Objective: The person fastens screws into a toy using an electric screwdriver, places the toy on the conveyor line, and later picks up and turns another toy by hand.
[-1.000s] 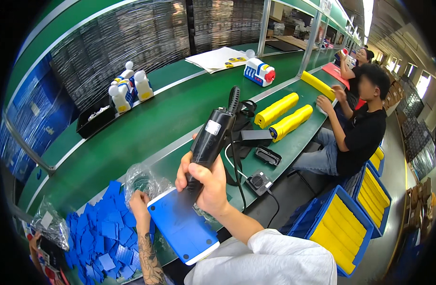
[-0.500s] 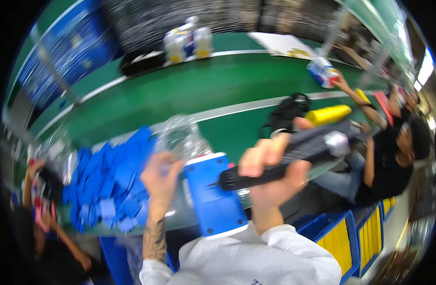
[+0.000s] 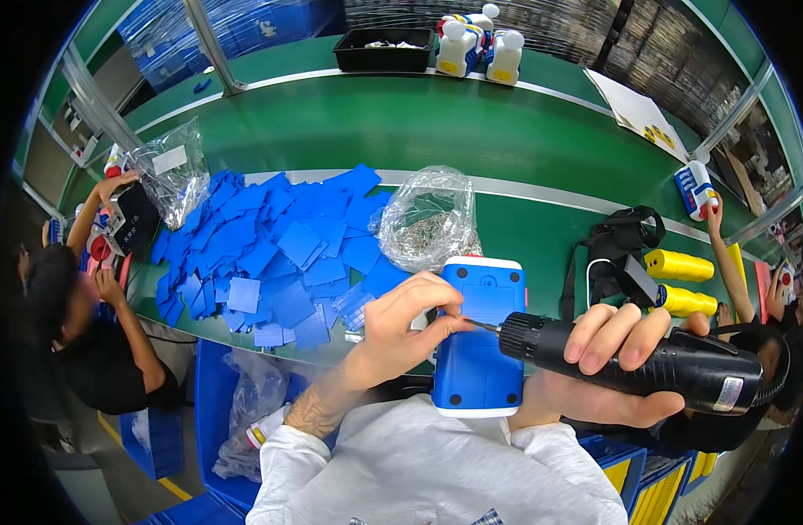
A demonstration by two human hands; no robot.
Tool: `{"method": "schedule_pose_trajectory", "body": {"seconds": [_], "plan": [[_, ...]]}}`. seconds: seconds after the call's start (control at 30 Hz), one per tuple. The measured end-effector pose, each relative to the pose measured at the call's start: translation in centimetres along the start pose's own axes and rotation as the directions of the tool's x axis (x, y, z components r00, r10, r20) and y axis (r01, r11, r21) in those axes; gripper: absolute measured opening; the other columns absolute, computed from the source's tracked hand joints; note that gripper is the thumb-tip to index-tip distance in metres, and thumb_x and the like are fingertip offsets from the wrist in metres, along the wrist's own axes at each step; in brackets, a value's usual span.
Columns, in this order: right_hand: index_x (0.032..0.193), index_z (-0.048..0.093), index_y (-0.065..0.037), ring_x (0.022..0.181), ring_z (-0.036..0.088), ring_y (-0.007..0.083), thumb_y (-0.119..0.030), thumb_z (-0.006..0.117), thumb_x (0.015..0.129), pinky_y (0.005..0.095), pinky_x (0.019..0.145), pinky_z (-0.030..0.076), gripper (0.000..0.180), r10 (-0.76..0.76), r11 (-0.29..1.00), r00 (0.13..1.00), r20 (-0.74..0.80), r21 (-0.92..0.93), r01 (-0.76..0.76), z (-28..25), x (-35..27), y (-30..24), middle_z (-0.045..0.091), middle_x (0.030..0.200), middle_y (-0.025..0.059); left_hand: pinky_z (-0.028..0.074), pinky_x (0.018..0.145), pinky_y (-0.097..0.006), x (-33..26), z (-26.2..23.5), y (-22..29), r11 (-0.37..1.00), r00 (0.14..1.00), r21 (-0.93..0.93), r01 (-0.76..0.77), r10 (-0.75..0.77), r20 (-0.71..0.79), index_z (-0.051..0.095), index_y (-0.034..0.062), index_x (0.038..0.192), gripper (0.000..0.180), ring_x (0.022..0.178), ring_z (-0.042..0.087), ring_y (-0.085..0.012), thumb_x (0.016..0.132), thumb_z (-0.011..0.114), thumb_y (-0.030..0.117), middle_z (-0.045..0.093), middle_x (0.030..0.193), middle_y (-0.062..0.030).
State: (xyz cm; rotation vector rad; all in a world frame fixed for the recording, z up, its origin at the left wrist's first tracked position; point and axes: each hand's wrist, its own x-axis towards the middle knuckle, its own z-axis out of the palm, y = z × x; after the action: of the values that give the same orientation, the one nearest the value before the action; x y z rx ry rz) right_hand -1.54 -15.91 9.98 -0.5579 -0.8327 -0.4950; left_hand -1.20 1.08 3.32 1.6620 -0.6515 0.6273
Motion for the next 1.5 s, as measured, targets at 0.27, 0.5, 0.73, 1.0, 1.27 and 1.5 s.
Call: {"method": "schedule_pose_trajectory", "body": {"seconds": [0.27,0.5,0.73,1.0,1.27,1.5], "plan": [[0.117,0.028,-0.004,0.045,0.043,0.0113,-0.043,0.052,0.082,0.024,0.036,0.04,0.058,-0.127,0.975,0.985,-0.113,-0.198,0.102,1.4,0.3,1.5,0.042,0.068,0.0038,0.047,0.06,-0.027,-0.2,0.2,0.3,0.999,1.0,-0.04,0.022,-0.022,0.014,0.053,-0.0018,0.083,0.033,0.07,0.057,-0.0185,0.057,0.071,-0.012,0.058,0.076,-0.0109],[0.128,0.025,-0.014,0.053,0.051,0.0253,-0.036,0.062,0.076,0.04,0.049,0.046,0.067,0.019,0.995,0.997,-0.074,-0.096,-0.026,0.0,0.6,1.4,0.047,0.069,0.0091,0.047,0.058,-0.027,0.5,1.7,-0.2,0.996,1.0,0.087,0.025,-0.025,-0.011,0.056,0.0015,0.086,0.031,0.067,0.058,-0.0205,0.06,0.071,0.0,0.059,0.076,-0.0077],[0.119,0.025,0.004,0.048,0.05,0.0159,-0.026,0.055,0.084,0.0277,0.045,0.045,0.055,0.031,0.811,0.998,-0.053,-0.582,-0.056,-0.3,2.3,4.4,0.048,0.068,0.0098,0.04,0.081,-0.034,1.3,2.6,-0.3,0.977,0.982,0.168,0.132,-0.152,0.112,0.054,0.0028,0.096,0.041,0.098,0.051,-0.0234,0.06,0.072,0.009,0.06,0.089,-0.0067],[0.119,0.028,0.004,0.05,0.051,0.0149,-0.021,0.059,0.082,0.0264,0.047,0.045,0.054,0.128,0.834,0.991,-0.046,-0.536,-0.132,-0.9,3.0,5.3,0.049,0.068,0.0091,0.032,0.089,-0.038,1.2,2.4,-0.6,0.96,0.966,0.21,0.184,-0.216,0.141,0.051,0.0039,0.102,0.042,0.106,0.045,-0.0254,0.064,0.069,0.009,0.061,0.094,-0.0052],[0.119,0.028,0.004,0.049,0.05,0.0148,-0.02,0.058,0.082,0.0263,0.047,0.045,0.054,0.167,0.824,0.985,-0.04,-0.543,-0.162,-0.2,3.4,5.3,0.049,0.068,0.0093,0.046,0.078,-0.032,1.3,2.4,-0.4,0.957,0.977,0.236,0.166,-0.193,0.096,0.054,0.0017,0.096,0.037,0.098,0.052,-0.0261,0.062,0.07,0.004,0.054,0.098,-0.0133],[0.119,0.027,0.005,0.048,0.05,0.0148,-0.021,0.057,0.082,0.0258,0.046,0.045,0.054,0.174,0.808,0.984,-0.039,-0.565,-0.165,-0.6,3.5,5.9,0.05,0.068,0.0094,0.045,0.079,-0.034,0.9,2.6,-0.8,0.952,0.967,0.211,0.223,-0.244,0.076,0.055,0.002,0.095,0.035,0.099,0.051,-0.026,0.063,0.069,0.003,0.055,0.097,-0.0127]]}}
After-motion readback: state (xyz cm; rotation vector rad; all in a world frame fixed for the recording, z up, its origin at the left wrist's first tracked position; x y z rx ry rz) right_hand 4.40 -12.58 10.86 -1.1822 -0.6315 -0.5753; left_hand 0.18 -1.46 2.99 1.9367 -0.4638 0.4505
